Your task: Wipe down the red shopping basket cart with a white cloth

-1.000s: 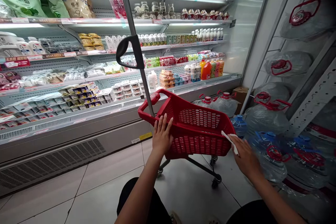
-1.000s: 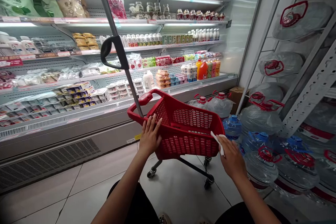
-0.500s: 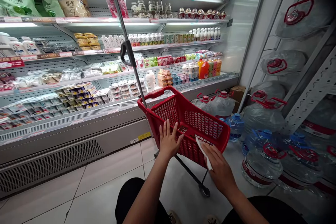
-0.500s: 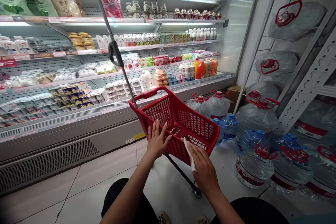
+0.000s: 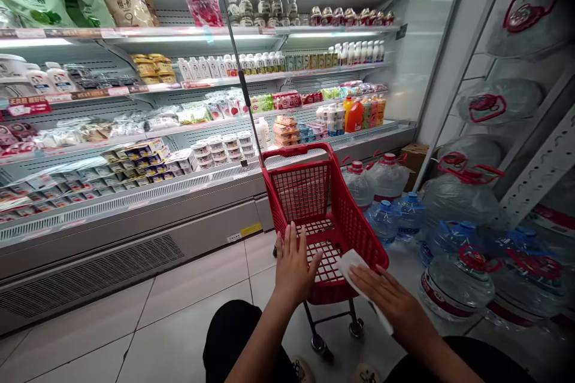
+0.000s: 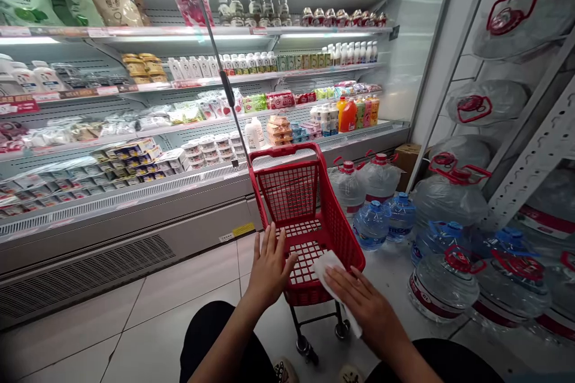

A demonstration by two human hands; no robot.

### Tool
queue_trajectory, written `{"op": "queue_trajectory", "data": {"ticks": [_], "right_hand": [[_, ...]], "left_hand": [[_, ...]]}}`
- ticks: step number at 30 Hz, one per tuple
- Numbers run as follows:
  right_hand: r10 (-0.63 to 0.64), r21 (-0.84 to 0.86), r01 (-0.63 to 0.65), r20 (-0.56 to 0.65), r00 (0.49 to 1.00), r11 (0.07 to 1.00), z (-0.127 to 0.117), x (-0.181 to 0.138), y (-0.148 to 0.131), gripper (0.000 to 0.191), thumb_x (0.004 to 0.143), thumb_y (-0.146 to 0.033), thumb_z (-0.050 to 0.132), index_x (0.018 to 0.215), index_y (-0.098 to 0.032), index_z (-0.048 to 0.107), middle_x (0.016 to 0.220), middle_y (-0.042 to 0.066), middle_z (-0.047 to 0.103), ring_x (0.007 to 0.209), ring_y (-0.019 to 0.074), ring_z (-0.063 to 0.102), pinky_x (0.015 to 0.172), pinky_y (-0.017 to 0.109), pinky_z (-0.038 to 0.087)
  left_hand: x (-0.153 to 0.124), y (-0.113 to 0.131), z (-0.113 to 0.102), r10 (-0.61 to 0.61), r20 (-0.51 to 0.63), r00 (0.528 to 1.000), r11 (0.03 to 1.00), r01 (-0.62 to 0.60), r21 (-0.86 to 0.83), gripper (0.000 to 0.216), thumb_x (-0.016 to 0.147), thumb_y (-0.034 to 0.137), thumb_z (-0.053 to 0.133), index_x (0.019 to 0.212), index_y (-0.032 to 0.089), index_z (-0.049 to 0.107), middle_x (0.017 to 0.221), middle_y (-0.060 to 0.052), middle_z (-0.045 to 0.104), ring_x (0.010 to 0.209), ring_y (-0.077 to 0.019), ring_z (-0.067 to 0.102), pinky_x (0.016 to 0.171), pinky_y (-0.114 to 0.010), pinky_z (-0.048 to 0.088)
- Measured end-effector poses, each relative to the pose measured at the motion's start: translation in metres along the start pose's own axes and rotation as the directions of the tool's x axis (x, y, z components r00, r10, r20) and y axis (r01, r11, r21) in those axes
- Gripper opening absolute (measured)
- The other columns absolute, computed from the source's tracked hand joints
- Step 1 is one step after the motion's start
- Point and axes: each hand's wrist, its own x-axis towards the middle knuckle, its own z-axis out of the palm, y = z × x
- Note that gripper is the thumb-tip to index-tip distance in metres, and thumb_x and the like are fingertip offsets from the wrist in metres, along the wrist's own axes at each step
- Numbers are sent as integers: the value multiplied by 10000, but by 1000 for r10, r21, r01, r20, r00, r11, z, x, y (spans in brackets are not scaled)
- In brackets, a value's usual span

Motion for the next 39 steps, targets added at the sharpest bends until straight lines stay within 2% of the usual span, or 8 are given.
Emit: {"op": "queue_trajectory", "data": {"ticks": [3,6,12,16,19,29,34,39], "right_hand": [[55,-34,-55,-11,998,998,-4,-7,33,879,843,50,328,1665,-244,228,1610,31,481,1502,170,420,1291,430,262],[121,-46,-121,-4,993,992,-4,-7,41,825,898,17,341,1668,-256,225,1608,28,486,1515,194,402,1288,464,273],[158,-20,-159,-16,987,987,5,4,-10,791,920,-14,364,1666,-245,241,1618,40,470,1513,202,407,1272,436,321],[18,-14,-18,-24,1000,1000,14,23,-46,847,861,36,363,1664,-193,219,1615,48,467,1516,192,400,1274,418,333],[-95,3,95,-41,995,995,14,34,-55,871,844,62,360,1662,-189,193,1592,48,495,1491,173,438,1246,381,386],[-149,63,148,2,989,987,5,63,8,880,870,100,341,1660,-259,192,1559,20,543,1465,157,473,1253,436,384],[-26,-32,24,-55,998,999,12,82,39,893,876,110,315,1669,-271,159,1605,31,481,1491,190,437,1231,476,414],[27,-34,-30,-81,996,999,21,79,27,900,868,102,301,1676,-247,111,1658,66,388,1526,205,377,1232,479,415]], "left_hand": [[-11,11,0,74,-32,997,997,-74,8,766,1048,590,410,1677,215,184,1732,-102,232,1612,-292,163,1295,-556,234],[-10,14,-1,104,-48,993,995,-104,10,754,1052,562,421,1681,241,157,1741,-82,206,1610,-280,173,1304,-546,201],[5,3,-9,52,-53,997,999,-52,11,759,1075,513,375,1686,252,9,1751,-66,151,1617,-256,141,1317,-577,77],[1,12,-8,28,-40,999,999,-29,-24,768,1082,514,357,1684,238,-31,1746,-71,160,1612,-252,170,1317,-551,148],[-5,16,-5,67,-16,998,995,-68,-67,726,1085,523,355,1687,288,22,1746,-33,172,1604,-226,203,1311,-480,216],[-3,-35,-4,17,43,999,999,-15,-36,708,1090,546,314,1680,308,4,1730,-15,247,1594,-213,239,1300,-465,234],[-2,-55,-2,-45,34,998,999,45,2,683,1099,528,291,1677,318,-7,1736,-16,216,1595,-208,234,1314,-490,165],[-3,-53,-7,-100,3,995,994,100,38,712,1092,534,305,1674,305,-34,1729,-40,231,1589,-244,256,1314,-573,87]]}}
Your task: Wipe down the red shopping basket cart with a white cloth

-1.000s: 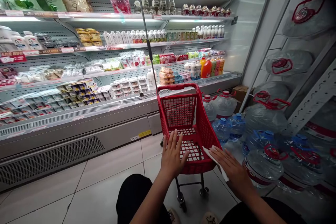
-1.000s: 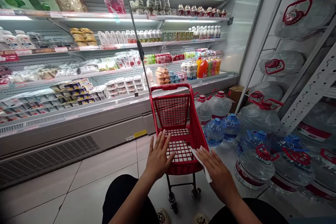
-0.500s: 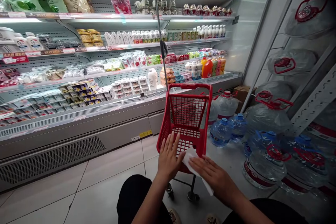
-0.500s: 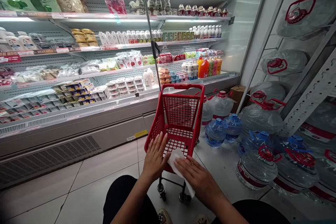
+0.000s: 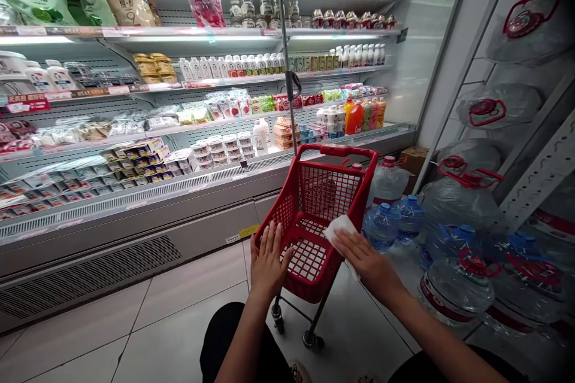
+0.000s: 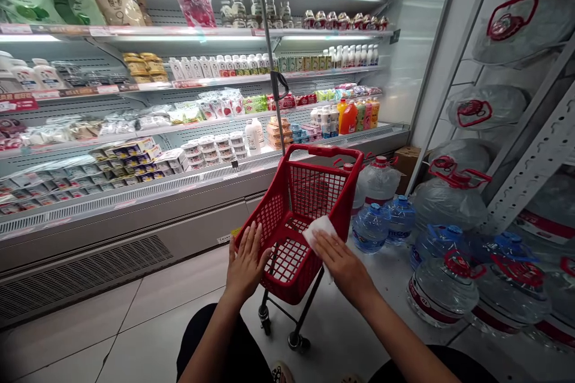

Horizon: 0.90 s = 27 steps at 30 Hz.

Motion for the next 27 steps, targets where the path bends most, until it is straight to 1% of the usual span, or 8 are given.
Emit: {"op": "queue_trajectory", "data": {"ticks": [4,7,9,14,17,20,24,27], "right_hand": [[-74,81,69,54,996,994,8,-6,-37,869,876,81,338,1671,-209,143,1649,63,413,1540,200,350,1236,450,413],[-144,132,134,63,988,982,9,-4,-44,859,886,64,365,1668,-233,170,1641,42,427,1537,192,358,1237,439,409],[-142,139,132,65,988,982,8,-1,-30,877,875,77,342,1667,-257,167,1631,31,444,1524,179,381,1238,436,405],[8,86,-12,36,999,996,8,12,31,866,890,75,317,1665,-288,187,1608,46,483,1494,184,435,1232,481,408],[31,82,-35,46,998,996,11,23,40,839,889,59,346,1654,-273,259,1594,63,502,1480,197,458,1227,484,416],[6,90,-11,61,998,996,19,33,9,789,885,37,393,1630,-216,343,1578,86,521,1475,207,467,1226,466,417],[-81,144,69,78,994,987,33,47,-52,752,866,23,443,1594,-163,413,1605,78,487,1510,191,410,1247,415,386],[-101,157,88,81,992,984,40,58,-65,714,878,18,433,1572,-148,445,1602,70,493,1509,182,411,1253,407,377]], "left_hand": [[-10,30,-5,115,25,993,992,-114,-46,728,1087,540,329,1679,303,-23,1727,-20,236,1590,-221,253,1321,-514,149],[-19,42,-7,157,19,987,986,-156,-56,735,1079,548,362,1683,309,19,1722,-13,256,1583,-215,271,1315,-468,196],[-22,38,-8,164,13,986,986,-163,-46,752,1071,567,378,1685,297,36,1722,-22,261,1582,-221,275,1310,-460,207],[-18,2,-13,230,23,973,973,-229,-15,769,1068,592,371,1685,276,37,1729,-34,243,1590,-210,248,1323,-448,128],[-12,-19,-20,251,28,968,968,-251,1,764,1072,574,371,1681,290,7,1723,-39,267,1588,-215,257,1324,-476,74],[-8,-22,-25,204,13,979,979,-205,21,748,1085,490,372,1677,298,-42,1727,-50,254,1587,-228,260,1318,-517,40],[-7,2,-20,177,-8,984,984,-177,13,731,1084,347,337,1679,238,-74,1738,-73,206,1598,-224,224,1321,-505,75],[-8,11,-9,164,-22,986,986,-164,6,711,1093,373,317,1683,229,-52,1737,-64,209,1596,-209,230,1319,-444,152]]}}
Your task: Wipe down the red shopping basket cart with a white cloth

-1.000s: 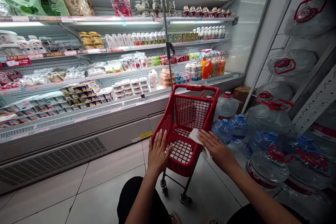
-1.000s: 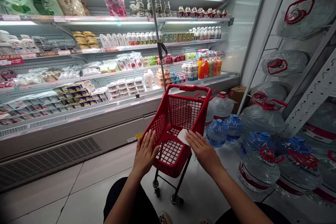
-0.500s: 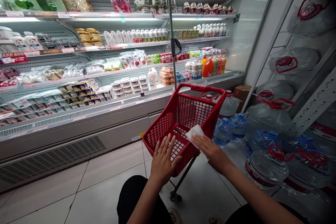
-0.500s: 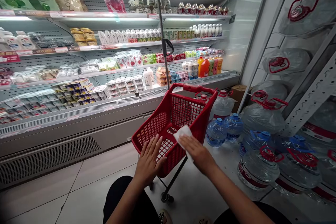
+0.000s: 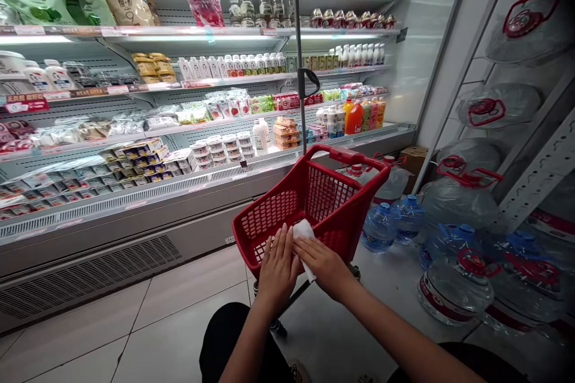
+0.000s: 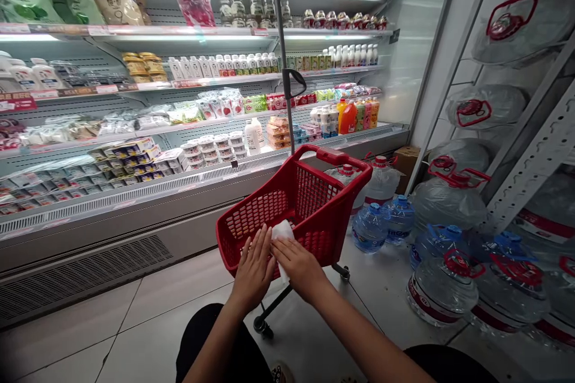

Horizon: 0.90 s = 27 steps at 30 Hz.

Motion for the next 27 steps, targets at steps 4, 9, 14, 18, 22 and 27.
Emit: {"op": "queue_trajectory", "data": {"ticks": [4,9,14,18,22,27], "right_hand": [[36,-47,-36,-8,999,998,-10,5,43,769,817,45,437,1557,-161,475,1559,83,547,1461,198,485,1244,419,391],[159,-134,-163,-37,987,977,-51,-2,113,812,745,43,452,1526,-167,518,1519,98,588,1440,236,509,1272,489,331],[221,-208,-240,-110,969,948,-77,-16,138,751,812,-18,451,1546,-173,493,1523,101,581,1439,255,506,1267,490,324],[226,-215,-244,-104,969,946,-66,-16,119,794,790,-26,459,1572,-164,457,1545,102,560,1466,269,475,1253,492,351],[155,-197,-155,-19,988,968,-52,-10,90,854,724,15,454,1563,-147,462,1567,90,537,1478,238,461,1263,460,347],[96,-207,-95,-6,995,974,-69,-20,98,894,724,18,452,1589,-207,420,1566,51,543,1479,221,462,1276,477,314]], "left_hand": [[-1,-21,6,-36,-14,999,999,37,2,768,1088,489,361,1683,234,-51,1732,-71,224,1589,-220,251,1306,-440,217],[1,-57,6,-62,4,998,998,62,-13,752,1095,499,337,1679,244,-62,1714,-71,284,1570,-202,303,1287,-438,274],[7,-71,13,-190,35,981,981,191,-25,716,1098,530,282,1687,215,23,1713,-87,282,1575,-217,293,1289,-463,267],[21,-45,16,-283,32,959,959,283,-14,702,1090,554,281,1671,171,198,1700,-116,307,1578,-259,285,1291,-503,263],[34,1,19,-73,10,997,995,74,-60,682,1093,527,323,1683,240,137,1728,-35,235,1596,-221,230,1311,-481,233],[32,19,21,26,-7,1000,996,-27,-82,689,1098,427,383,1683,313,37,1728,26,229,1590,-189,247,1313,-457,247]]}}
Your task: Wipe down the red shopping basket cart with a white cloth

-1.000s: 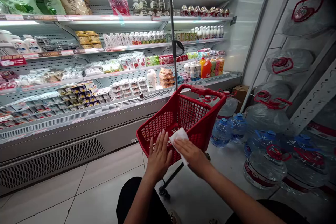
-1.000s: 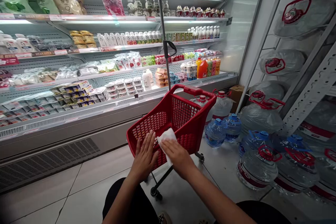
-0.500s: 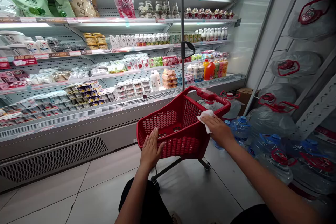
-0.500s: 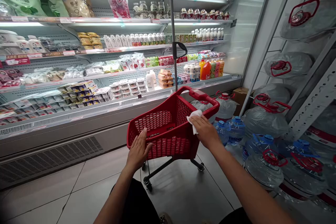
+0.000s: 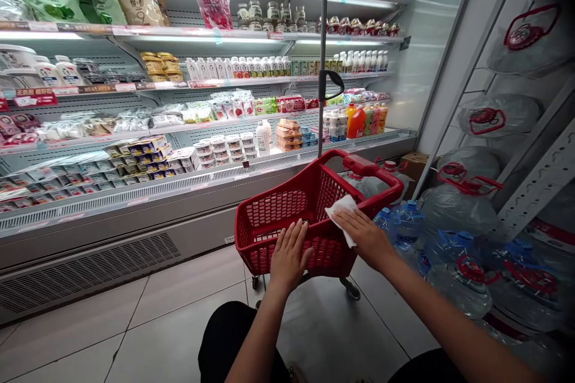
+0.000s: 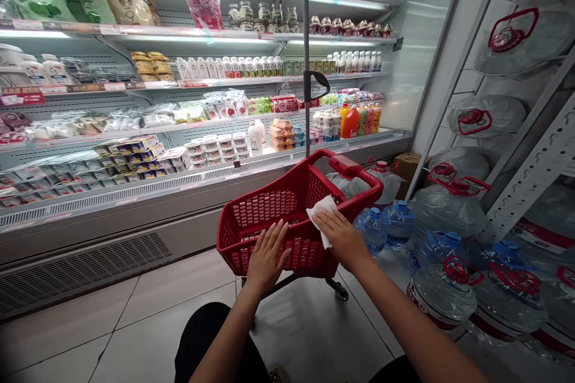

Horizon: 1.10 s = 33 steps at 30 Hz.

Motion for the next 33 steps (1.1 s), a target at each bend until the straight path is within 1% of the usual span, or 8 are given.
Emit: {"op": "queue_trajectory", "data": {"ticks": [6,9,12,15,19,22,28,33], "right_hand": [[198,-104,-206,-85,977,973,-39,-22,80,815,751,-27,451,1545,-206,472,1523,92,584,1433,258,517,1265,524,311],[216,-105,-225,-92,972,969,-52,-26,95,791,755,-50,452,1525,-221,491,1509,80,597,1423,262,526,1259,535,320],[200,-83,-208,-87,976,975,-52,-24,81,801,745,-45,458,1528,-210,493,1498,88,605,1415,271,533,1251,531,342],[130,-40,-132,-61,990,990,-44,-17,45,898,709,-7,460,1579,-231,431,1512,65,595,1430,254,519,1263,519,334],[-6,19,6,5,1000,1000,-38,-6,-4,958,711,20,474,1628,-227,344,1535,62,576,1446,241,502,1257,503,356],[-61,22,60,24,998,998,-44,-5,-20,930,753,28,477,1636,-220,326,1550,64,561,1452,239,495,1246,489,377],[-28,-14,27,-65,997,1000,-78,-41,17,836,869,17,423,1645,-269,303,1563,40,547,1448,237,502,1278,517,313],[176,119,-159,-153,972,980,-102,-70,53,627,1028,-177,428,1621,-361,347,1578,6,527,1466,267,481,1259,534,349]], "left_hand": [[0,-12,-5,23,-4,1000,999,-23,-22,676,1102,410,383,1680,338,39,1721,28,263,1576,-186,286,1309,-453,257],[2,-16,-2,2,-11,1000,1000,-2,-23,655,1104,413,373,1679,340,68,1715,16,282,1572,-192,298,1307,-465,256],[5,-15,2,-80,-33,996,997,79,-27,651,1095,442,386,1679,329,120,1698,-11,330,1560,-218,329,1296,-487,276],[10,-2,-1,-169,-66,983,984,166,-59,661,1091,467,378,1682,294,140,1686,-47,358,1560,-249,330,1280,-511,302],[19,29,-9,-71,-65,995,989,62,-131,692,1090,469,376,1687,285,78,1725,-28,256,1591,-237,249,1302,-508,260],[20,38,-11,-25,-33,999,985,19,-173,702,1091,447,391,1686,307,45,1735,-9,218,1598,-226,225,1302,-499,264],[9,14,-12,12,-15,1000,982,-14,-186,709,1086,414,427,1681,348,46,1728,10,251,1589,-220,256,1295,-489,287],[6,-2,-14,12,-29,999,984,-17,-179,684,1088,409,429,1680,349,91,1720,-7,280,1572,-222,304,1294,-480,290]]}}
